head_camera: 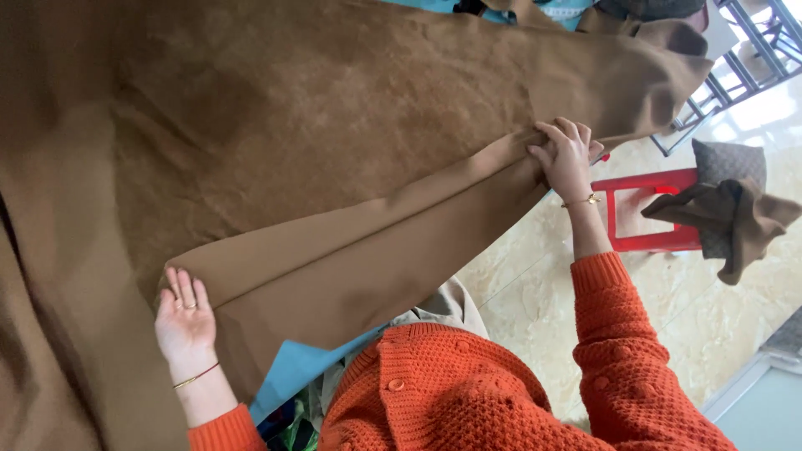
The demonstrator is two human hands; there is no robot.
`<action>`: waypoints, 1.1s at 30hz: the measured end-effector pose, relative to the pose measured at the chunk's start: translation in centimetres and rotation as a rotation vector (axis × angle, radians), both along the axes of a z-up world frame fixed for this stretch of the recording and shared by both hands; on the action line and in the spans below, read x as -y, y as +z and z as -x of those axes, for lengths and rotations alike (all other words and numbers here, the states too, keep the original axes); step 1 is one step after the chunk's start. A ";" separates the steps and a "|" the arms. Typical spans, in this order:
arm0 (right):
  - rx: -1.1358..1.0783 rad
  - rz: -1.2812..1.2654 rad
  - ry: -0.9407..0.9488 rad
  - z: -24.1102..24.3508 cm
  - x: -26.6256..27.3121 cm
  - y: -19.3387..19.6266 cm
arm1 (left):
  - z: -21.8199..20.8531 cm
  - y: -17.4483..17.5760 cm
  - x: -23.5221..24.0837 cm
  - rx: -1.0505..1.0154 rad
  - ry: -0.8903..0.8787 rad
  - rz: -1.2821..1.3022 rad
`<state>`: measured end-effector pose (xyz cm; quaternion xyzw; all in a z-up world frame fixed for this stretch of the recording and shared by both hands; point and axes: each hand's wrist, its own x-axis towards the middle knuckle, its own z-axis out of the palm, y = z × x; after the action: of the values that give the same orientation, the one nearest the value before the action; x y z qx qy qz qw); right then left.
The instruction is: Smoothing out brown fabric on a work surface and cutting it with tailor's scissors.
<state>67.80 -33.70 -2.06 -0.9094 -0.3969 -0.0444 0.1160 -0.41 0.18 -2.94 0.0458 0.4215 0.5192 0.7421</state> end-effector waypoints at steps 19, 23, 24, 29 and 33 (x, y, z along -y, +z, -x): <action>-0.448 -0.118 0.261 -5.5 -2.1 6.2 | -0.6 -0.2 0.1 -0.451 0.143 0.075; -0.534 -0.087 0.350 -7.3 -3.2 6.6 | -0.1 -0.8 0.1 -0.450 0.172 0.074; -0.524 -0.081 0.405 -7.8 -3.7 6.8 | 0.0 -1.0 0.1 -0.450 0.178 0.065; -0.574 -0.051 0.410 -8.8 -5.9 6.9 | -0.4 -1.0 0.3 -0.492 0.211 0.057; -0.596 -0.060 0.322 -9.0 -7.5 6.6 | -0.1 -1.4 0.4 -0.526 0.192 0.040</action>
<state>76.84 -26.16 4.58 -0.8042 -0.4827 0.2308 0.2590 -0.29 -0.25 -4.30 0.1244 0.6123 0.5488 0.5553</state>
